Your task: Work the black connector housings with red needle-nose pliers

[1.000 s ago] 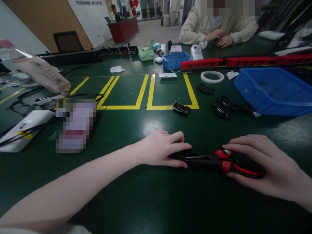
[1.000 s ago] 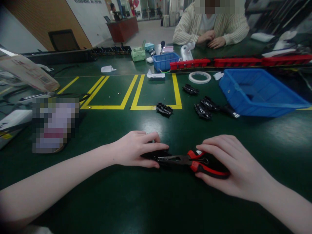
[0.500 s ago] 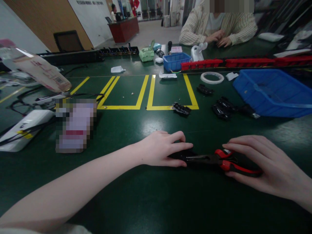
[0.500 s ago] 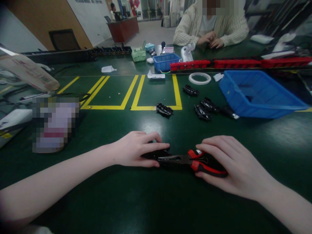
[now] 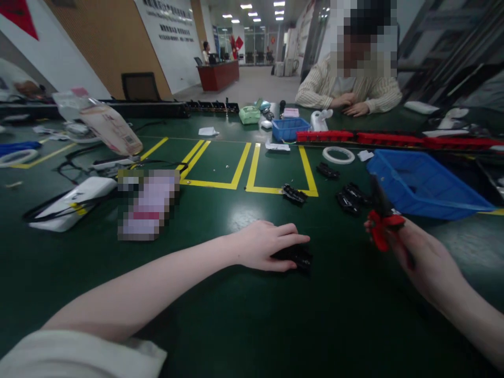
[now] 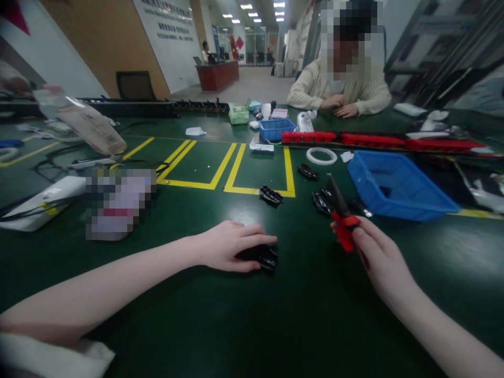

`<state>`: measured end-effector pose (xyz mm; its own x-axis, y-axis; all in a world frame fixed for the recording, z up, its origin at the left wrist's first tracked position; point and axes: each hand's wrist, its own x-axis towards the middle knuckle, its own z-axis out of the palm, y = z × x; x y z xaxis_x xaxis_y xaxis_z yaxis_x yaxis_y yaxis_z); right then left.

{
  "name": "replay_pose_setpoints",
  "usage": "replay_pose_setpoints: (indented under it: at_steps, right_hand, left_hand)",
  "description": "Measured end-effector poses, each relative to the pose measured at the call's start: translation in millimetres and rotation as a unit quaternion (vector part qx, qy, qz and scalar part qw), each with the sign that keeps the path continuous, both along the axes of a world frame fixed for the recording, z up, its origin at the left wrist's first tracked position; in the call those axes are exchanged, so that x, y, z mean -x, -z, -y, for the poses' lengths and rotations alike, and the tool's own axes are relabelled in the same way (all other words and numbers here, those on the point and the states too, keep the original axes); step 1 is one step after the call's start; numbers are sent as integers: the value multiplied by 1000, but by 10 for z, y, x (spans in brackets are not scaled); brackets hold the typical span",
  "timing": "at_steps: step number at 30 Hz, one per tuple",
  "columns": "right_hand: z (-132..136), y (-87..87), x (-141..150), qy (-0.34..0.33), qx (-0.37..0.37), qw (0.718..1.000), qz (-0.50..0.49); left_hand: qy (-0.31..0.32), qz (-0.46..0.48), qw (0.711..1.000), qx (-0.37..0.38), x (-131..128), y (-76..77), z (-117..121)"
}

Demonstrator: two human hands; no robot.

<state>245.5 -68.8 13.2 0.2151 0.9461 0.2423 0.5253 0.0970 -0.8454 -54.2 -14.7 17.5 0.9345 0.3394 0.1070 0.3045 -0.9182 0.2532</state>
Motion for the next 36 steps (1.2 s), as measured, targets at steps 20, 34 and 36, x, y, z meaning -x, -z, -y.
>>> replay_pose_setpoints:
  at_steps: [20, 34, 36]
  right_hand:
    - [-598, -801, 749, -166, -20, 986, -29]
    - [-183, 88, 300, -222, -320, 843, 370]
    - [-181, 118, 303, -220, -328, 833, 388]
  left_hand:
    - [-10, 30, 997, -71, -16, 9, 36]
    - [-23, 92, 992, 80, 28, 1, 17]
    - [-32, 90, 991, 93, 38, -2, 23]
